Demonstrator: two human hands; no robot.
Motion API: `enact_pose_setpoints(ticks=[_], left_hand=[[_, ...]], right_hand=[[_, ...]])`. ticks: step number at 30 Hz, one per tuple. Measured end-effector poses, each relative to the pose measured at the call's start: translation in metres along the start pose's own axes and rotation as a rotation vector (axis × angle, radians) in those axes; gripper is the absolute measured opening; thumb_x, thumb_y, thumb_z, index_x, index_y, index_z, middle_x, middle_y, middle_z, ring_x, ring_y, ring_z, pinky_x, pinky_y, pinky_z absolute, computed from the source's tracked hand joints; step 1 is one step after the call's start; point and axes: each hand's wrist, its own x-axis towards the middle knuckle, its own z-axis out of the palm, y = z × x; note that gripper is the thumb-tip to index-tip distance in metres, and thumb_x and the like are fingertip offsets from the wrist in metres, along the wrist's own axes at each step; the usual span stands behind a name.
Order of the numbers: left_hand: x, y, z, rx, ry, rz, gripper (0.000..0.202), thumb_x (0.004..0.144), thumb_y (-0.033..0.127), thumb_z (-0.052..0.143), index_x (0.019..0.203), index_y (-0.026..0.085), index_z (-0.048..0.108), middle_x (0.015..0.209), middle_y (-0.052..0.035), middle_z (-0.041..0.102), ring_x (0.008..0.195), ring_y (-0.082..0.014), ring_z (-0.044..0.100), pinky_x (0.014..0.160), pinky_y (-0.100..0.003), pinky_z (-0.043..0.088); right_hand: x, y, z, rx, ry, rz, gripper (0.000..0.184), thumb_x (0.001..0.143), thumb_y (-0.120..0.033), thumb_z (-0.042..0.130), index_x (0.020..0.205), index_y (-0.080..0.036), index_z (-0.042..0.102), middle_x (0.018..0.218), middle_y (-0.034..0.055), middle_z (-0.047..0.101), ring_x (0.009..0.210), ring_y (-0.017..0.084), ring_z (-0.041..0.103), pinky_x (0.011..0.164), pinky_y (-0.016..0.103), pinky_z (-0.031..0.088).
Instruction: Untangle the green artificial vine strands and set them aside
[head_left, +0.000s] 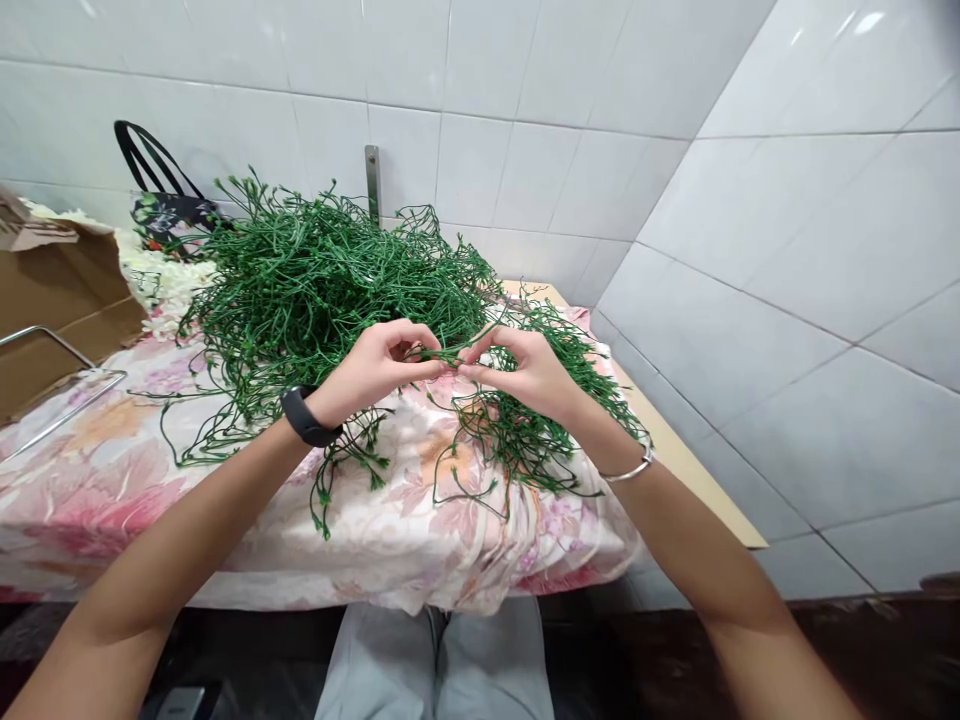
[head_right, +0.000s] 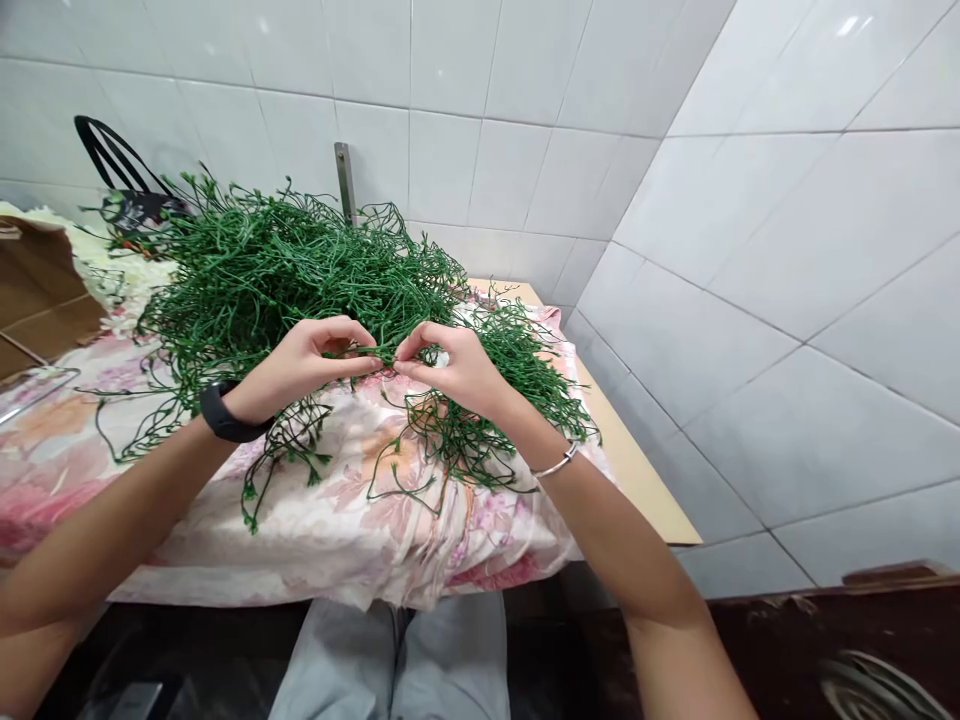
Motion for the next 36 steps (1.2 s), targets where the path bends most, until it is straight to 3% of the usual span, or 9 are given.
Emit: enact_pose_setpoints(ticks=[3,5,8,10,15,20,27,33,36], left_hand=[[0.0,-0.001,0.004,0.062,0.103,0.109,0.01,0.066,0.022,0.062,0.07,0.015,0.056,0.088,-0.0035,0.053,0.085,-0.0148,0.049,0.073,-0.027,0.039],[-0.001,-0.001,0.008,-0.02,0.108,0.108,0.01,0.065,0.018,0.06,0.067,0.015,0.05,0.089,-0.0043,0.054,0.089,-0.0156,0.051,0.076,-0.027,0.04],[-0.004,0.002,0.013,-0.176,0.107,0.012,0.012,0.066,0.015,0.057,0.07,0.016,0.046,0.08,-0.002,0.054,0.076,-0.0122,0.052,0.066,-0.023,0.041],[-0.006,0.004,0.015,-0.225,0.105,-0.044,0.017,0.066,0.013,0.055,0.08,0.017,0.045,0.074,0.0013,0.052,0.064,-0.0089,0.048,0.058,-0.02,0.038],[-0.008,0.008,0.015,-0.08,-0.006,-0.05,0.027,0.071,0.014,0.049,0.098,0.018,0.051,0.064,0.0037,0.048,0.055,-0.0076,0.039,0.052,-0.02,0.03],[-0.006,0.007,0.012,-0.025,-0.035,-0.016,0.018,0.072,0.022,0.054,0.089,0.014,0.054,0.063,0.0034,0.045,0.056,-0.0078,0.038,0.053,-0.02,0.03],[-0.004,0.007,0.006,0.166,-0.146,0.104,0.018,0.081,0.03,0.048,0.074,0.014,0.053,0.062,0.0028,0.045,0.057,-0.0077,0.036,0.053,-0.02,0.026],[-0.006,0.008,0.009,0.302,-0.087,0.213,0.025,0.081,0.027,0.045,0.06,0.016,0.036,0.056,0.0039,0.033,0.054,-0.0081,0.03,0.052,-0.022,0.022],[-0.005,0.008,0.007,0.344,-0.143,0.287,0.024,0.082,0.025,0.043,0.061,0.017,0.034,0.056,0.0035,0.034,0.053,-0.0084,0.031,0.052,-0.022,0.023]], right_hand=[[-0.001,0.001,0.003,-0.073,0.001,-0.017,0.012,0.075,-0.025,0.06,0.079,-0.014,0.059,0.077,0.0021,0.063,0.074,0.011,0.059,0.072,0.025,0.047],[-0.001,0.001,0.005,-0.064,-0.007,-0.035,0.018,0.077,-0.026,0.058,0.089,-0.012,0.058,0.082,0.0041,0.063,0.076,0.011,0.059,0.073,0.026,0.047],[0.0,0.001,0.007,-0.057,-0.048,-0.051,0.024,0.081,-0.021,0.051,0.102,-0.01,0.054,0.089,0.0066,0.061,0.079,0.012,0.059,0.073,0.026,0.048],[0.0,0.002,0.008,-0.101,-0.071,-0.06,0.019,0.083,-0.017,0.046,0.098,-0.011,0.056,0.088,0.0067,0.06,0.077,0.012,0.058,0.071,0.027,0.048],[0.0,0.007,0.01,-0.193,-0.071,-0.12,0.018,0.083,-0.01,0.041,0.092,-0.013,0.056,0.089,0.0068,0.058,0.08,0.013,0.055,0.071,0.027,0.046],[-0.001,0.006,0.01,-0.201,-0.097,-0.133,0.017,0.083,-0.013,0.042,0.091,-0.013,0.056,0.088,0.0068,0.057,0.078,0.012,0.053,0.068,0.025,0.044],[0.0,-0.002,0.005,-0.173,-0.115,-0.1,0.022,0.079,-0.033,0.054,0.085,-0.013,0.06,0.079,0.0042,0.059,0.068,0.01,0.051,0.06,0.022,0.041],[0.0,-0.004,0.001,-0.163,-0.084,-0.112,0.022,0.077,-0.035,0.057,0.076,-0.015,0.064,0.066,0.0012,0.059,0.06,0.008,0.049,0.054,0.02,0.038],[0.001,-0.005,-0.004,-0.142,-0.125,-0.119,0.021,0.078,-0.034,0.056,0.077,-0.014,0.065,0.067,0.0015,0.061,0.059,0.007,0.049,0.053,0.02,0.037]])
